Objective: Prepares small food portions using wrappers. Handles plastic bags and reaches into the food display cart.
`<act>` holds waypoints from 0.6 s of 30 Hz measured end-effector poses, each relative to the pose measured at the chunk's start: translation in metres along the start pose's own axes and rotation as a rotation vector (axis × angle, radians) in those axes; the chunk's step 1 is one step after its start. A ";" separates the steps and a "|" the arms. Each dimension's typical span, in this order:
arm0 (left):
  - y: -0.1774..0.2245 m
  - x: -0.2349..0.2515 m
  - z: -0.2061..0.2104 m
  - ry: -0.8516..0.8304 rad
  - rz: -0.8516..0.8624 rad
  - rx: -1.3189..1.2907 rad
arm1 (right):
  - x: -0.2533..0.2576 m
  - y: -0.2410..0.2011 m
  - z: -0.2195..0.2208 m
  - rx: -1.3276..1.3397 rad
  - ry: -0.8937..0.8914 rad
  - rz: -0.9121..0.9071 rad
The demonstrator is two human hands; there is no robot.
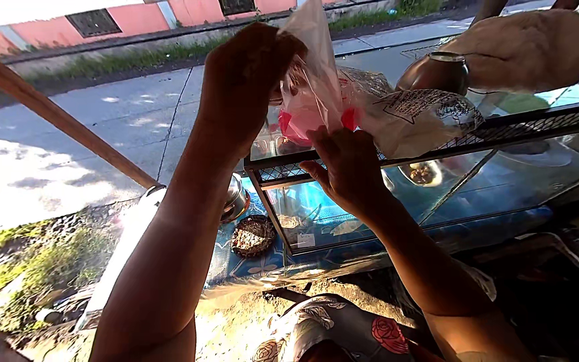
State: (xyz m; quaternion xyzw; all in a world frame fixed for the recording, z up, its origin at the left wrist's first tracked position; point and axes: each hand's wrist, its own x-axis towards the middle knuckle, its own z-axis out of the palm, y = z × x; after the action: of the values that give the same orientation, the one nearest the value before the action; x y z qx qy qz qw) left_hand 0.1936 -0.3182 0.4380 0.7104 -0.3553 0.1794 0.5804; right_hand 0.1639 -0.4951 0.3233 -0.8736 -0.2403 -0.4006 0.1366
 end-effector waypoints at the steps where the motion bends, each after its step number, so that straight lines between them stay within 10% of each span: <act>1: 0.003 -0.001 -0.003 0.007 0.003 0.004 | 0.000 -0.001 0.001 -0.016 -0.016 0.007; 6: -0.003 -0.019 0.004 -0.200 0.058 0.424 | -0.011 -0.004 -0.007 0.104 0.051 -0.002; 11: 0.001 -0.036 0.016 -0.029 0.121 0.598 | -0.040 -0.006 -0.033 0.364 0.256 -0.022; 18: 0.017 -0.039 0.021 -0.004 0.117 0.336 | -0.057 0.006 -0.058 0.598 0.474 0.057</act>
State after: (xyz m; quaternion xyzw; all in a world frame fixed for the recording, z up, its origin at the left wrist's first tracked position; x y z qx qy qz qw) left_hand 0.1514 -0.3283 0.4179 0.7759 -0.3621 0.2683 0.4414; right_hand 0.0980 -0.5430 0.3164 -0.6846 -0.2841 -0.4997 0.4483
